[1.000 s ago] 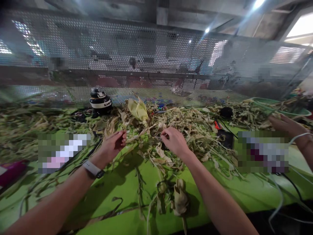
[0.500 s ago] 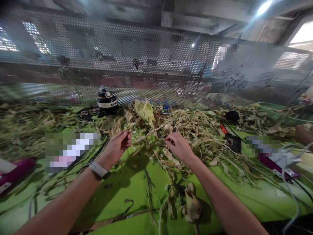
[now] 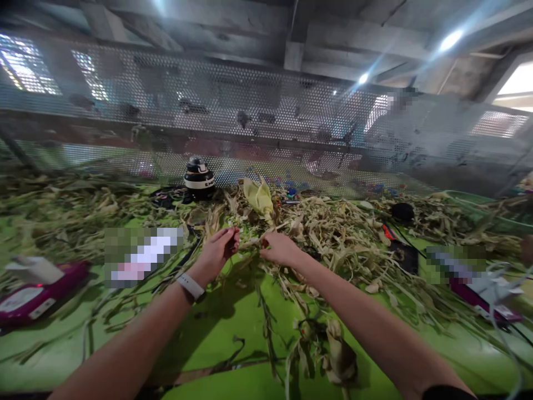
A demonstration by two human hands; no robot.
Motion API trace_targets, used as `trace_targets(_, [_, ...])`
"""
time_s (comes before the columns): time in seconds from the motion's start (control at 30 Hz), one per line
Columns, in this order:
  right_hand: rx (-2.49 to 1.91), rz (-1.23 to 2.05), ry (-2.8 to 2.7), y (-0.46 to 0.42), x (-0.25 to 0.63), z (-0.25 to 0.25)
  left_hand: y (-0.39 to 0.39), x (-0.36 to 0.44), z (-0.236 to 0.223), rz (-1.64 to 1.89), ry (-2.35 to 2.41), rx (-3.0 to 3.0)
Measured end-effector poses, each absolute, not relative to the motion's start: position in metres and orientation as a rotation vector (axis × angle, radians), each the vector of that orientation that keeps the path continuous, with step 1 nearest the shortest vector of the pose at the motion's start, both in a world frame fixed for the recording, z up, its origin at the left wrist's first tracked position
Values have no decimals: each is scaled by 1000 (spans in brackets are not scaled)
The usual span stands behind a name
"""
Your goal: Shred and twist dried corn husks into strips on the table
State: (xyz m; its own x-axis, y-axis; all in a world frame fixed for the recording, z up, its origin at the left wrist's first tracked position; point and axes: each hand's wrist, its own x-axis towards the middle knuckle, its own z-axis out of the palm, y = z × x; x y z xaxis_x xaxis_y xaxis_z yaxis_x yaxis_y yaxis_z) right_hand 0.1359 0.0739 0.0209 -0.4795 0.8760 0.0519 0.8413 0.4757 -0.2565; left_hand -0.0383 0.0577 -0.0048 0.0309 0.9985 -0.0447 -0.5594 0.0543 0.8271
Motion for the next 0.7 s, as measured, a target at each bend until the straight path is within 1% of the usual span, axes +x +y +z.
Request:
trace_targets(0.13, [-1489, 367, -2545, 82, 129, 12, 60, -38, -8, 1387, 773, 750])
trace_targets(0.3, [-1459, 484, -2398, 73, 135, 29, 60, -39, -8, 1363, 798, 752])
trace_targets(0.43, [-1439, 690, -2247, 63, 142, 45, 56, -37, -6, 1330, 815, 764])
trace_targets(0.5, [-1385, 869, -2118, 58, 144, 48, 53, -35, -5, 1313, 814, 782])
trace_targets(0.6, [-1275, 1152, -1859, 52, 144, 44, 50, -32, -3, 1285, 817, 811])
trace_targets(0.7, [-1196, 1235, -1790, 48, 142, 31, 49, -30, -3, 1250, 823, 818])
